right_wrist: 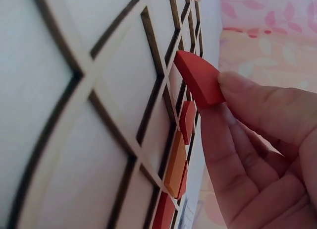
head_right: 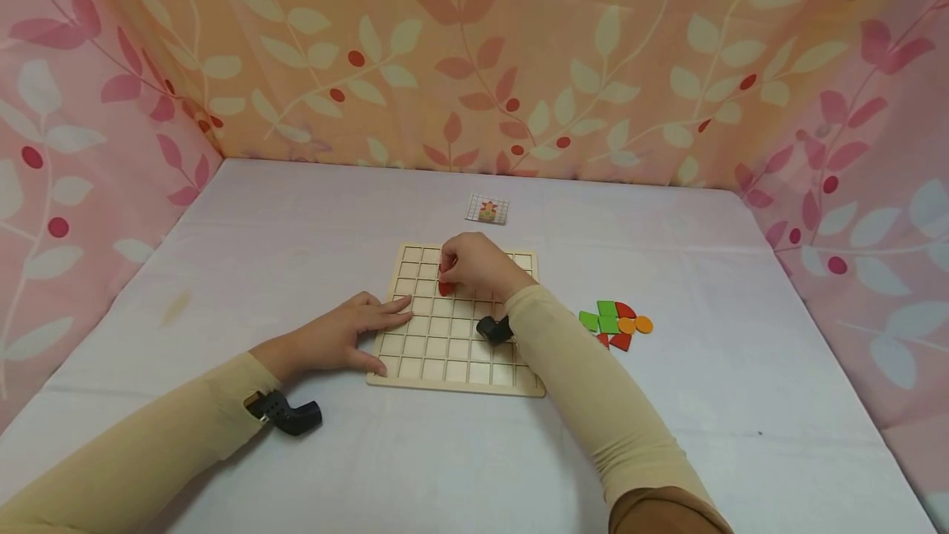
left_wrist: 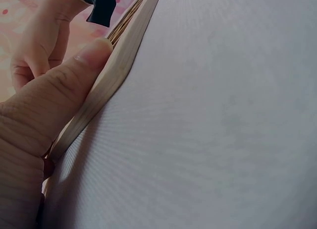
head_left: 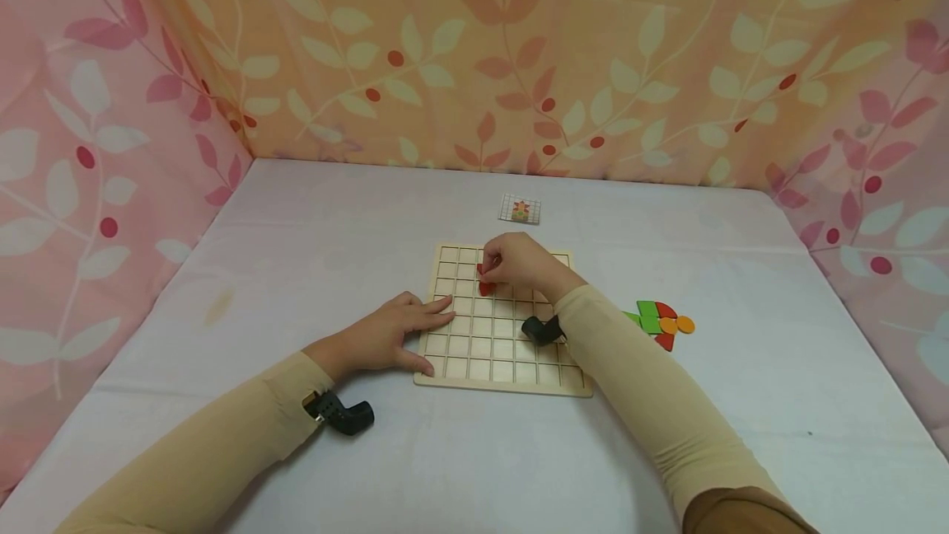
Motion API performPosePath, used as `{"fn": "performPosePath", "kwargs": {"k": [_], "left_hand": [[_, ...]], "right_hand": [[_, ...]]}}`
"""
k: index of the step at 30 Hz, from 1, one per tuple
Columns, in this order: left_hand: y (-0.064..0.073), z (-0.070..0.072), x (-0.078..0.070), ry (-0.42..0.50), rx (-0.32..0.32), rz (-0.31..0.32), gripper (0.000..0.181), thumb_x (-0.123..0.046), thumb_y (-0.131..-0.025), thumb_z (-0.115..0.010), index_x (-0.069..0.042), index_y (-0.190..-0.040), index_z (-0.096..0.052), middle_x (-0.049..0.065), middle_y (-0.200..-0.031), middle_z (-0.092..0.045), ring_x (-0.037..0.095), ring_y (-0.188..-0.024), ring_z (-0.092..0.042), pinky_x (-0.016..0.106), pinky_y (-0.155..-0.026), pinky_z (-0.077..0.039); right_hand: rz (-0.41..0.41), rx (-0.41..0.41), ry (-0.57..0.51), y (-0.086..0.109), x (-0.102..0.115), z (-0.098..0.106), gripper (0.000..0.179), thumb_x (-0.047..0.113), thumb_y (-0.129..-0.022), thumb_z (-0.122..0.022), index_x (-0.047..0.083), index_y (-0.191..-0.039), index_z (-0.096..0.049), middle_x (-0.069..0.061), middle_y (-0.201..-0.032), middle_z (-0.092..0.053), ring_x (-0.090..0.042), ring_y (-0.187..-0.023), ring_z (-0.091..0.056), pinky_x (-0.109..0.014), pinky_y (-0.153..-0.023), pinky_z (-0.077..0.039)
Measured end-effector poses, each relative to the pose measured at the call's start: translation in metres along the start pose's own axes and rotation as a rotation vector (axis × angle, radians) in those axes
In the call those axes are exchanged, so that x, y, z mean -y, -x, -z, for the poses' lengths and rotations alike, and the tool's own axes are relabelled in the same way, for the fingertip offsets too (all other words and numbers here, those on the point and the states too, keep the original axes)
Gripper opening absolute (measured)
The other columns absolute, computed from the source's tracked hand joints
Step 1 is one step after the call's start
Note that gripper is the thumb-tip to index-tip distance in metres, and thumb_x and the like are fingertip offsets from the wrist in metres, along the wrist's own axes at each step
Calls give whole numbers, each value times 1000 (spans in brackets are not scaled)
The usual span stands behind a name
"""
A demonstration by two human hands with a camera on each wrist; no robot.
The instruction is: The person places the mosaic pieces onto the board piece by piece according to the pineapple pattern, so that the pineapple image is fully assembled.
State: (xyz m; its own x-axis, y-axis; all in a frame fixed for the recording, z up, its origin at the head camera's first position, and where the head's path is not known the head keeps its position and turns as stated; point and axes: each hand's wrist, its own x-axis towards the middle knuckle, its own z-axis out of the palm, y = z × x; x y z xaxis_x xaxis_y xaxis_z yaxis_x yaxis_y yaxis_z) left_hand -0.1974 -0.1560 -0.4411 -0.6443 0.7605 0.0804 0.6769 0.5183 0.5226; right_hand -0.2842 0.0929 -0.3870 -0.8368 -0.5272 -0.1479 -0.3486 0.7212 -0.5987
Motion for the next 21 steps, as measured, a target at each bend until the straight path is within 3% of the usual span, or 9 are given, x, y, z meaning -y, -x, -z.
{"fn": "performPosePath", "kwargs": {"k": [8,15,21], "left_hand": [[0,-1,1,7,-4,-9,84,-57,-69,-67,-17,-138,-41,0,-148,-27,9,-96,-36,27,-82,-34],[0,-1,2,-4,-7,-11,84,-58,-69,-66,-17,-138,-41,1,-148,-27,8,-95,-36,27,-82,-34],[0,0,0,-2,-5,-2,84,-57,-69,-67,-17,-138,-42,0,-148,-27,9,-95,-36,27,-81,-34]], "right_hand": [[51,68,-31,0,-3,-5,8,9,-83,-66,17,-83,-70,6,-80,-66,-13,-80,-56,-29,-77,-44],[23,54,-10,1,-6,-5,7,12,-83,-67,18,-81,-70,7,-77,-65,-14,-77,-54,-29,-73,-43],[10,36,-49,0,-7,-4,14,11,-85,-63,16,-96,-70,2,-88,-65,-16,-83,-54,-30,-76,-44]]}}
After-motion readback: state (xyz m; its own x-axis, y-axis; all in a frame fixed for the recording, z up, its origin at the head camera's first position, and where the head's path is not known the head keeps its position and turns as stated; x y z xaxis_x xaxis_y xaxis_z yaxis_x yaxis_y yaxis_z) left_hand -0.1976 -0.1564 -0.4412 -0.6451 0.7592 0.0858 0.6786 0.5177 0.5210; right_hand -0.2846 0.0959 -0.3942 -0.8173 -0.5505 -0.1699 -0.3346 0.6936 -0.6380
